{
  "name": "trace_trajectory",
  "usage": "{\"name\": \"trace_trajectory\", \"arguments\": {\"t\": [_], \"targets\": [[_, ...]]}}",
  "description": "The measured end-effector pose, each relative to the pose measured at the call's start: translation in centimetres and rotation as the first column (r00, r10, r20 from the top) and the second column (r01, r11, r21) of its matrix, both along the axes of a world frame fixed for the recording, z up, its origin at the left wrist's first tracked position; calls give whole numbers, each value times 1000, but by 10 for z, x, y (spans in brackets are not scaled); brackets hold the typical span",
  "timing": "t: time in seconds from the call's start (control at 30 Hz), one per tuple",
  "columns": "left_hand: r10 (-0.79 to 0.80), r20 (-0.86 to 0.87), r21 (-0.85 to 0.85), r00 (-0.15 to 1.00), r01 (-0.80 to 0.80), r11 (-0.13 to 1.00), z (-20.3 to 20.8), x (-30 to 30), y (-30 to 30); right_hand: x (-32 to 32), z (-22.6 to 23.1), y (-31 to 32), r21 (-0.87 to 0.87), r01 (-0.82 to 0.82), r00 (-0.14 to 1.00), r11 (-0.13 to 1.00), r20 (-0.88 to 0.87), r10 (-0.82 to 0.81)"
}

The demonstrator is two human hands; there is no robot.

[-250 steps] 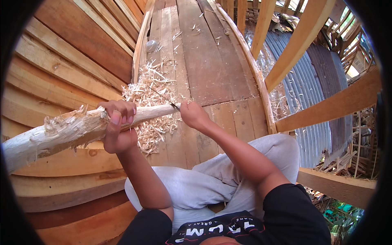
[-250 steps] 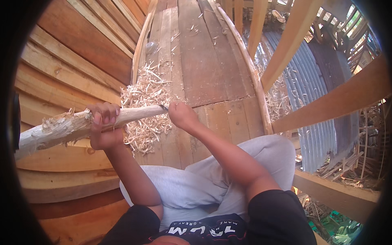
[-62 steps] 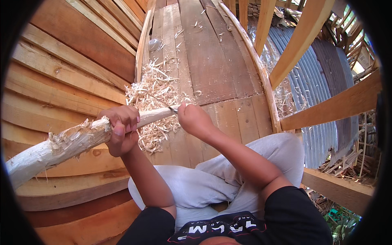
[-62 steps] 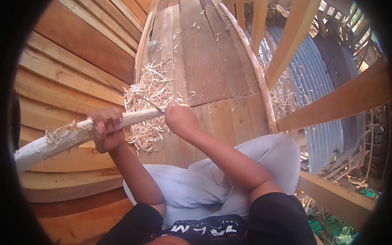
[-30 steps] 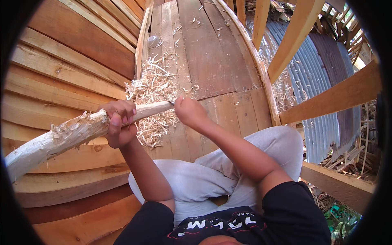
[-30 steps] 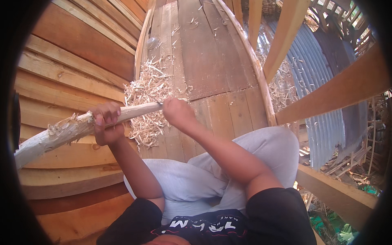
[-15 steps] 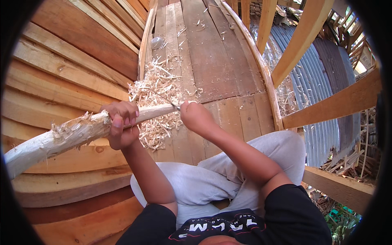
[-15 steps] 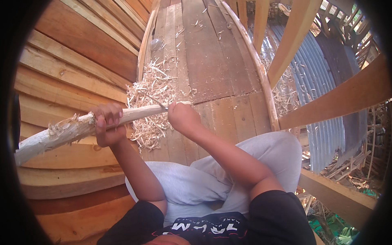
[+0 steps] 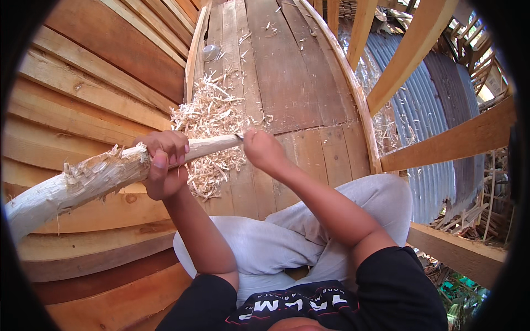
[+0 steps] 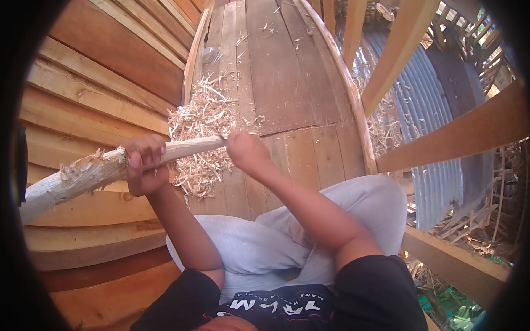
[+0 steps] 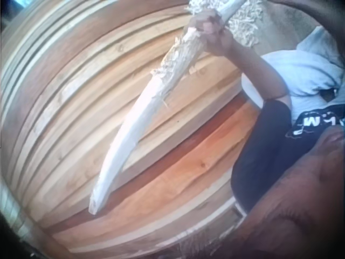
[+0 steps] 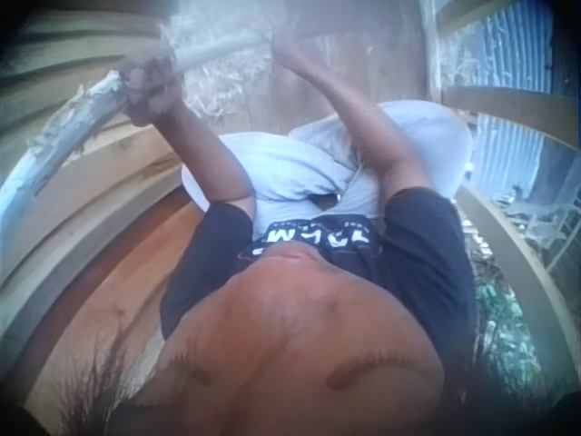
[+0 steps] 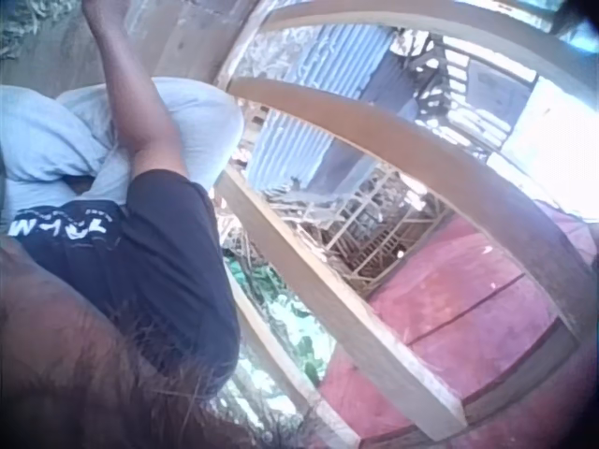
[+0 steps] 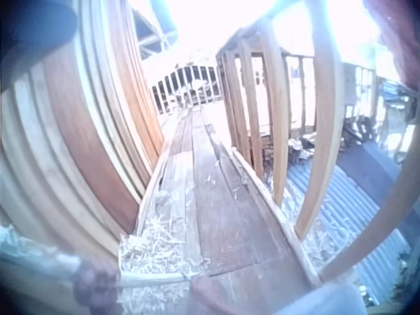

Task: The person sits inside a wooden boat and uses a knife to carve a long wooden stick, peeling away shavings. The person rotates the stick and continues carving along its length.

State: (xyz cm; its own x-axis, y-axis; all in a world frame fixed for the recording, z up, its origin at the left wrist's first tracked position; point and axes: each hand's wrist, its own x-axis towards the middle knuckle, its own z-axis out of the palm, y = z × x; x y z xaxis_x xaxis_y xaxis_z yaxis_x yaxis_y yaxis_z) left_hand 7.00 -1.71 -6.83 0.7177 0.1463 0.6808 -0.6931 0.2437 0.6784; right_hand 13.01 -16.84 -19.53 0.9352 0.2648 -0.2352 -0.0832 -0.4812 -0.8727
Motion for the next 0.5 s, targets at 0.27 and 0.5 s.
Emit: {"name": "trace_trajectory", "arguments": {"t": [0.27,0.5], "targets": [[54,-42,-25,998,-55,998,1,1,-12,-3,38,-8,-41,-143,988,989,-72,140],[138,-119,-89,983,-149,985,-3,9,5,-5,6,1,49,-37,999,998,33,36]]}}
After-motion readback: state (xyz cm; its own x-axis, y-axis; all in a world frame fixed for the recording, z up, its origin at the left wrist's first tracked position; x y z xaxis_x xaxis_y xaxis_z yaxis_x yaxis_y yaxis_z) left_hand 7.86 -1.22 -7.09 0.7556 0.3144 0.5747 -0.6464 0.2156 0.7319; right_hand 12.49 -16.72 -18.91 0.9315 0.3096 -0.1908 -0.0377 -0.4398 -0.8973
